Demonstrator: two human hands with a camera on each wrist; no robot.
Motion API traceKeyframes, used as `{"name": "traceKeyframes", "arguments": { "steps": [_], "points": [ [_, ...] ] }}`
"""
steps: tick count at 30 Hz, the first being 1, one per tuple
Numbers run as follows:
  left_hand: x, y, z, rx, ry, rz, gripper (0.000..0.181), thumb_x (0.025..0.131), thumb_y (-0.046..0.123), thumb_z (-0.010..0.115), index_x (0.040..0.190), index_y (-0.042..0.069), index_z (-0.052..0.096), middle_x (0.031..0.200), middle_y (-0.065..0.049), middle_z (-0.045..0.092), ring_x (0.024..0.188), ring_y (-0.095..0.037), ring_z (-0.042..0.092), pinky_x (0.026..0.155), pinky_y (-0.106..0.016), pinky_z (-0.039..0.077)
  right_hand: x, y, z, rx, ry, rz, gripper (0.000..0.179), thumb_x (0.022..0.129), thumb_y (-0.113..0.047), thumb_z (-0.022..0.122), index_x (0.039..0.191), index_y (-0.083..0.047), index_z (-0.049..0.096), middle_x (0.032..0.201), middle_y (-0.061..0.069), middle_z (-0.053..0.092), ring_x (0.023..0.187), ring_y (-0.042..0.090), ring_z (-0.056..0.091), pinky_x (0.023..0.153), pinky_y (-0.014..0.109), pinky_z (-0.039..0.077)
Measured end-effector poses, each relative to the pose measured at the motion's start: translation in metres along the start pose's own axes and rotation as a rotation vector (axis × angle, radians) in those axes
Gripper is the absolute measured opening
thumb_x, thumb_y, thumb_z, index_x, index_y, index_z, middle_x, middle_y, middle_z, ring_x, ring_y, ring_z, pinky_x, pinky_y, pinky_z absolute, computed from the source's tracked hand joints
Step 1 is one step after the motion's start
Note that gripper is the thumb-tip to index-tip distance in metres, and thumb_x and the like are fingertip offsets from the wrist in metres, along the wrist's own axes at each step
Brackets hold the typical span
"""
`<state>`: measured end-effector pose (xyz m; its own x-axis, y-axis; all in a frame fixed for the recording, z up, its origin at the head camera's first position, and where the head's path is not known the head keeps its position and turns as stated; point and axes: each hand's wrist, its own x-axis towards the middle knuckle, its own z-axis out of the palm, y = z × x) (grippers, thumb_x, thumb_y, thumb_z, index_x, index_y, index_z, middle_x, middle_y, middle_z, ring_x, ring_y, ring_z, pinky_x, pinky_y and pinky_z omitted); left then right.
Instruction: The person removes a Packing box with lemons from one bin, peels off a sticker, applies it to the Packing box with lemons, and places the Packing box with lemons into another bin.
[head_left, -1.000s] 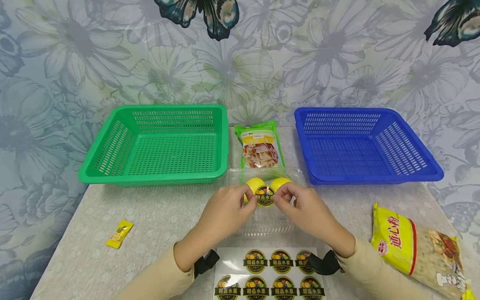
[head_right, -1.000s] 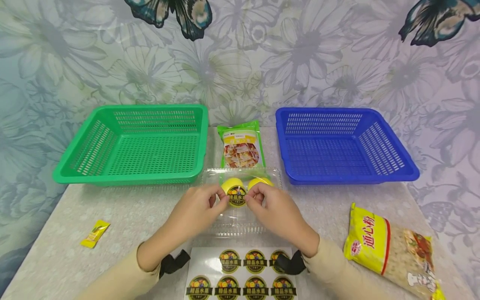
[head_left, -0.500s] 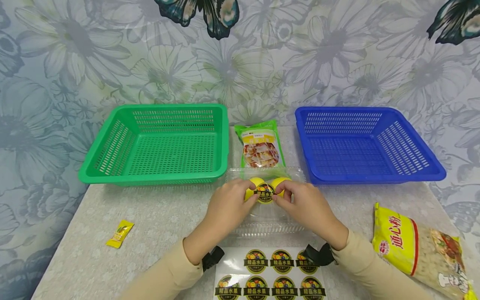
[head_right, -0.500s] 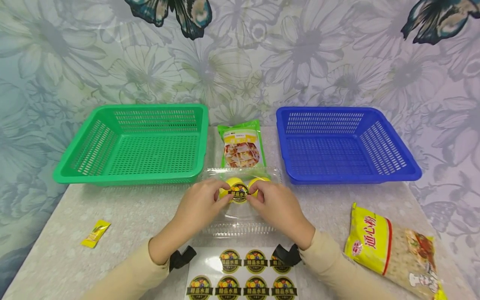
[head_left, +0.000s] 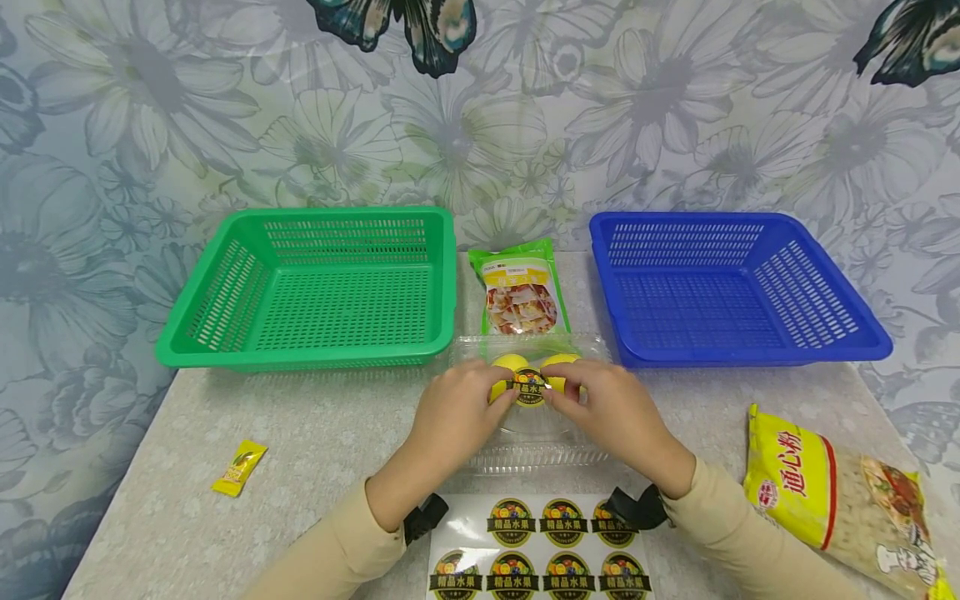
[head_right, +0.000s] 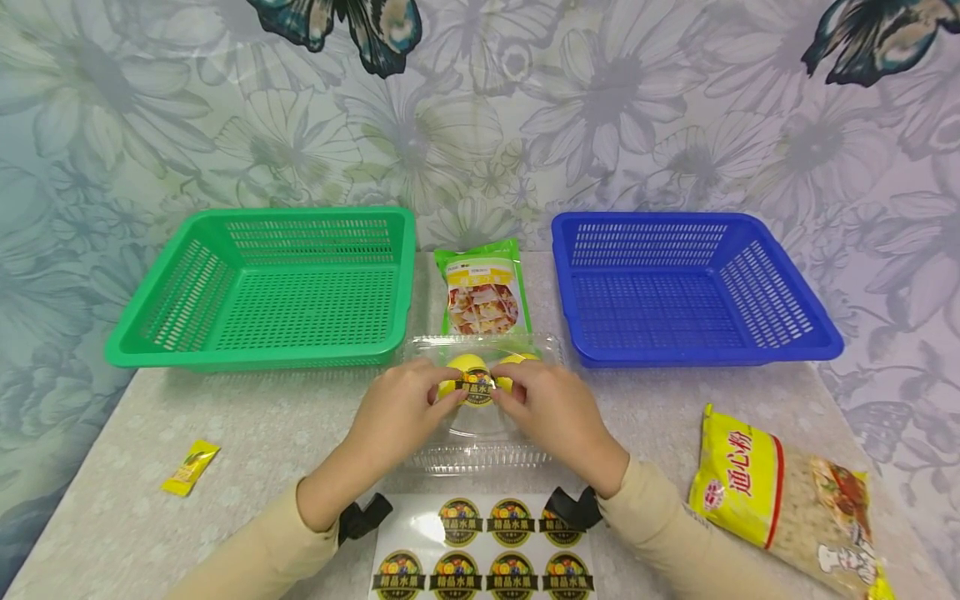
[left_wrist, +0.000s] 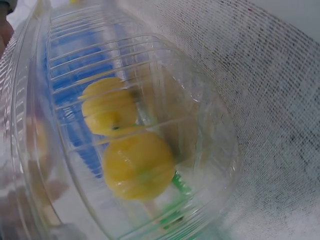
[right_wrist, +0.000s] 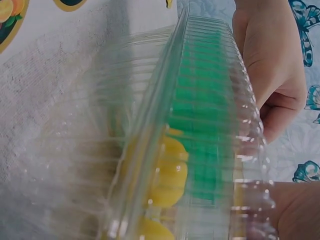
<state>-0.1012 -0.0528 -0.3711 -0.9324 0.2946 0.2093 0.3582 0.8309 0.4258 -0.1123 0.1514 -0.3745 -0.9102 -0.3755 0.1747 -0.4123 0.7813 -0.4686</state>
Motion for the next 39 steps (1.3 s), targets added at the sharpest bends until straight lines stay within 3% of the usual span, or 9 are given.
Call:
{"name": "traceKeyframes", "arguments": {
  "steps": [6,12,15,18,20,24,31,39],
  "points": [
    [0.001,0.0,0.0,0.032,-0.048,0.025,0.022,0.093,0.033,0.07,0.108,0.02,0.079,0.095,-0.003,0.077,0.078,-0.018,0.07,0.059,-0.034,0.052,0.0,0.001,0.001,-0.047,-0.026,-0.036,0.025,0.09,-0.027,0.074,0.114,-0.019,0.077,0.064,-0.012,0.05,0.057,0.003,0.04,0.05,0.021,0.033],
    [-0.001,-0.002,-0.002,0.03,-0.053,0.027,0.026,0.094,0.033,0.069,0.114,0.019,0.077,0.103,-0.004,0.077,0.084,-0.019,0.073,0.064,-0.034,0.055,-0.004,0.001,0.001,-0.044,-0.003,-0.044,0.03,0.089,-0.028,0.075,0.117,-0.018,0.075,0.066,-0.011,0.049,0.055,0.003,0.036,0.049,0.02,0.031],
    [-0.006,-0.005,-0.005,-0.032,-0.037,-0.03,0.032,0.094,0.033,0.068,0.121,0.017,0.073,0.079,-0.001,0.074,0.065,-0.013,0.065,0.053,-0.028,0.047,-0.011,0.003,-0.001,-0.043,0.049,-0.041,0.035,0.089,-0.029,0.075,0.121,-0.017,0.073,0.072,-0.009,0.052,0.053,0.002,0.032,0.046,0.02,0.029],
    [-0.015,-0.011,-0.01,-0.105,-0.011,-0.111,0.036,0.095,0.034,0.066,0.126,0.017,0.068,0.056,0.005,0.054,0.047,-0.007,0.043,0.043,-0.024,0.034,-0.021,0.009,-0.004,-0.039,0.102,-0.021,0.039,0.089,-0.03,0.075,0.125,-0.016,0.071,0.079,-0.007,0.053,0.05,0.001,0.026,0.042,0.019,0.027],
    [-0.023,-0.016,-0.015,-0.142,0.006,-0.153,0.036,0.094,0.033,0.066,0.126,0.017,0.066,0.052,0.007,0.043,0.044,-0.006,0.033,0.041,-0.024,0.029,-0.027,0.015,-0.005,-0.035,0.118,0.002,0.04,0.089,-0.029,0.074,0.127,-0.017,0.069,0.081,-0.006,0.051,0.05,0.0,0.025,0.042,0.02,0.026],
    [-0.04,-0.026,-0.021,-0.161,0.007,-0.227,0.039,0.093,0.035,0.066,0.129,0.019,0.061,0.056,0.007,0.043,0.045,-0.005,0.032,0.042,-0.024,0.029,-0.039,0.028,-0.008,-0.021,0.129,0.057,0.043,0.09,-0.027,0.073,0.132,-0.019,0.066,0.082,-0.004,0.047,0.052,0.001,0.026,0.043,0.02,0.026],
    [-0.054,-0.04,-0.018,-0.181,-0.106,-0.333,0.061,0.095,0.046,0.062,0.149,0.023,0.043,0.057,0.005,0.047,0.044,-0.008,0.036,0.04,-0.025,0.033,-0.056,0.047,-0.008,0.023,0.128,0.11,0.048,0.094,-0.033,0.069,0.139,-0.022,0.059,0.083,-0.001,0.045,0.058,0.004,0.032,0.047,0.02,0.033],
    [-0.059,-0.052,-0.009,-0.352,-0.316,-0.454,0.085,0.096,0.065,0.047,0.161,0.021,0.014,0.069,-0.001,0.054,0.053,-0.015,0.045,0.045,-0.03,0.04,-0.068,0.052,-0.011,-0.02,-0.023,0.236,0.06,0.098,-0.053,0.056,0.152,-0.037,0.038,0.084,-0.007,0.054,0.05,0.003,0.033,0.044,0.023,0.031]
  ]
}}
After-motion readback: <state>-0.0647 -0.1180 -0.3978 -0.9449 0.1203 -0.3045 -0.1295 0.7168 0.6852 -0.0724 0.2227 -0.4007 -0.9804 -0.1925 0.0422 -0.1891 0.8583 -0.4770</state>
